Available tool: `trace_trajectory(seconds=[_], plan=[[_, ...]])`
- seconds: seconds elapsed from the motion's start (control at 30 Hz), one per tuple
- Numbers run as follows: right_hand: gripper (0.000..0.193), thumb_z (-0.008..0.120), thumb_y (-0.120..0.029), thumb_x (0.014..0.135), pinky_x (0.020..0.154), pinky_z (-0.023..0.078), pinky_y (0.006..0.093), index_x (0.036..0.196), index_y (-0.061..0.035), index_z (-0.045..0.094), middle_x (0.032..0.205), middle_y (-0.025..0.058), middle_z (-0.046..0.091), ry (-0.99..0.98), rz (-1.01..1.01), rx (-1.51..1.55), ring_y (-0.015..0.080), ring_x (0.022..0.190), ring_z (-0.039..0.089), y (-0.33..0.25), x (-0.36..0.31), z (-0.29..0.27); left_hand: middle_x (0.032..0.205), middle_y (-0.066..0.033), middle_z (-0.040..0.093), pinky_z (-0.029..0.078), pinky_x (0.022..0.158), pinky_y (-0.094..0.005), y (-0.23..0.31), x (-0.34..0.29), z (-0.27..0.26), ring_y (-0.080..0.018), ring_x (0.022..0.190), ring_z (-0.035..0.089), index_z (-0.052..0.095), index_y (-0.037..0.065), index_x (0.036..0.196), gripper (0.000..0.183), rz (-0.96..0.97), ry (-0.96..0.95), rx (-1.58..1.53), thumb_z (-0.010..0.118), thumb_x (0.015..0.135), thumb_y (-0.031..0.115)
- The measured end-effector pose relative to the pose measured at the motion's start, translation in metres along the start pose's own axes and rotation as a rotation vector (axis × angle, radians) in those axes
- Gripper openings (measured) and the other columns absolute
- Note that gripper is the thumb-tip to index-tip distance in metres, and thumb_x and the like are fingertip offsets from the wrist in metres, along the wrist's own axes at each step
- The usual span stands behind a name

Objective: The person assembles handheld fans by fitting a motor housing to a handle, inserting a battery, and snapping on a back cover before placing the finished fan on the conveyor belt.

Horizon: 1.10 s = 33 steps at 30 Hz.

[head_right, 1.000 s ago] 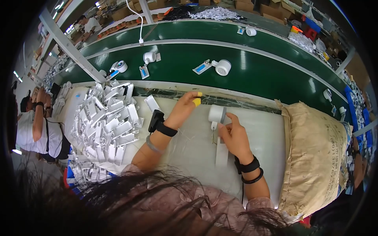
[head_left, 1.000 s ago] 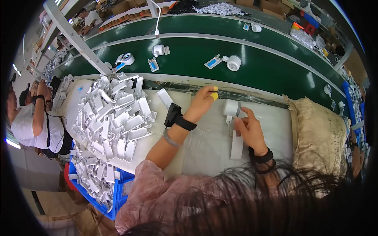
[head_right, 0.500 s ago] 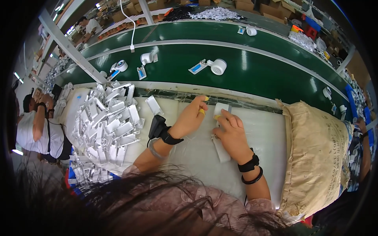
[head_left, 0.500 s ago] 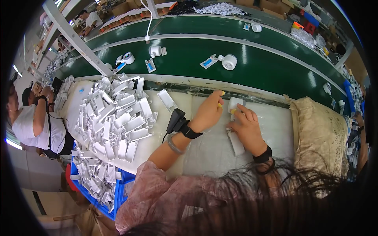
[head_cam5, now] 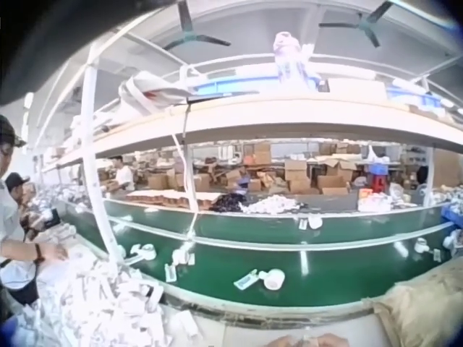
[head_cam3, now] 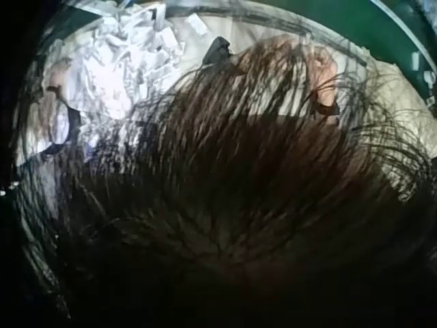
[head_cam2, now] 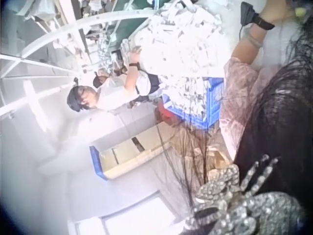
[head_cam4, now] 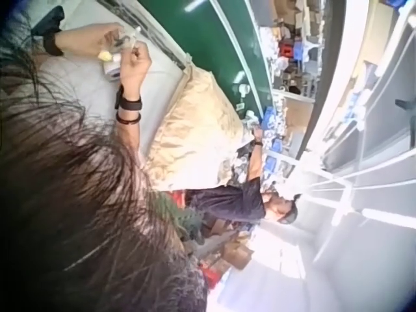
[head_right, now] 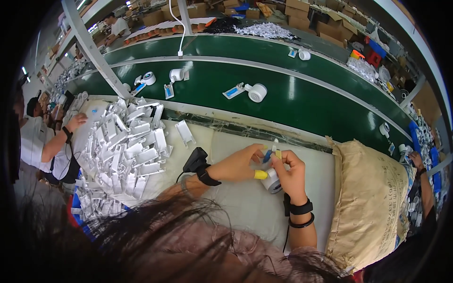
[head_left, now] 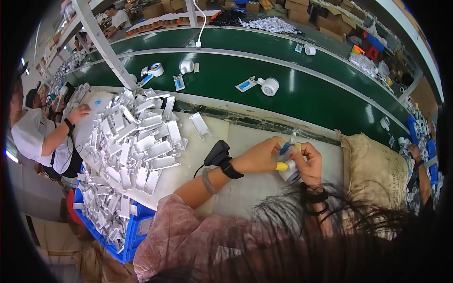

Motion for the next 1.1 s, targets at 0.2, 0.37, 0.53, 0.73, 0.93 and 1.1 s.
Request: trace_trajectory(seconds=[0.2, 0.37, 0.53, 0.73, 0.93, 1.1], plan=[[0.009, 0.063, -0.009, 0.093, 0.066, 0.049, 0.0222, 0.088, -0.0012, 0.06, 0.076, 0.0039, 0.066, -0.144, 0.095, 0.304, 0.0086, 0.071, 0.062, 0.004, -0.004, 0.017, 0.103, -0.0111, 0.059, 0.047, 0.08, -0.0274, -0.04, 0.007, 0.012, -0.0139, 0.082, 0.057, 0.038, -0.002, 0.139, 0.07, -0.236, -0.134, -0.497, 0.073, 0.083, 0.022], [0.008, 0.063, -0.006, 0.092, 0.062, 0.051, 0.0242, 0.088, -0.0008, 0.059, 0.073, 0.0043, 0.063, -0.218, 0.174, 0.404, 0.0114, 0.063, 0.062, 0.001, -0.006, 0.024, 0.101, -0.0087, 0.06, 0.046, 0.078, -0.0256, -0.021, 0.011, -0.002, -0.0121, 0.085, 0.057, 0.051, 0.0, 0.124, 0.052, 0.097, -0.036, -0.283, 0.073, 0.083, 0.021], [0.01, 0.062, -0.008, 0.093, 0.056, 0.048, 0.024, 0.087, -0.0009, 0.059, 0.072, 0.0045, 0.062, -0.239, 0.155, 0.401, 0.0111, 0.057, 0.059, -0.007, -0.006, 0.018, 0.097, -0.0058, 0.06, 0.047, 0.076, -0.0249, -0.01, 0.009, 0.011, -0.0116, 0.085, 0.058, 0.053, 0.003, 0.11, 0.031, -0.04, -0.256, -0.754, 0.068, 0.087, 0.018], [0.025, 0.055, -0.022, 0.099, 0.063, 0.046, 0.0246, 0.1, 0.0008, 0.063, 0.076, 0.002, 0.062, -0.403, 0.226, 0.41, 0.0096, 0.066, 0.058, -0.006, -0.012, 0.023, 0.088, -0.0031, 0.058, 0.047, 0.063, -0.0263, -0.007, 0.003, -0.015, -0.0104, 0.069, 0.057, 0.046, 0.004, 0.118, 0.031, -0.206, -0.125, -0.559, 0.059, 0.091, 0.012], [0.012, 0.064, -0.012, 0.093, 0.06, 0.045, 0.025, 0.092, -0.0008, 0.063, 0.068, -0.0011, 0.059, -0.396, 0.272, 0.201, 0.007, 0.064, 0.057, 0.001, -0.013, 0.026, 0.087, -0.0041, 0.057, 0.048, 0.062, -0.0277, 0.012, 0.004, -0.027, -0.0123, 0.067, 0.059, 0.042, 0.003, 0.123, 0.036, -0.048, -0.077, -0.307, 0.056, 0.091, 0.01], [0.011, 0.072, -0.006, 0.083, 0.059, 0.045, 0.0318, 0.085, -0.0029, 0.062, 0.067, 0.0033, 0.059, -0.074, -0.078, -0.395, 0.0162, 0.063, 0.058, -0.019, -0.006, 0.016, 0.085, -0.0052, 0.059, 0.048, 0.057, -0.0272, -0.004, 0.001, -0.019, -0.0125, 0.062, 0.059, 0.042, 0.003, 0.121, 0.033, -0.106, -0.044, -0.419, 0.054, 0.09, 0.008]])
Point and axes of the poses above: each hand's wrist, its own x-axis towards the middle knuckle, its own z-axis out of the palm, y = z × x, the point moved 9 cm from there along x, towards the middle knuckle
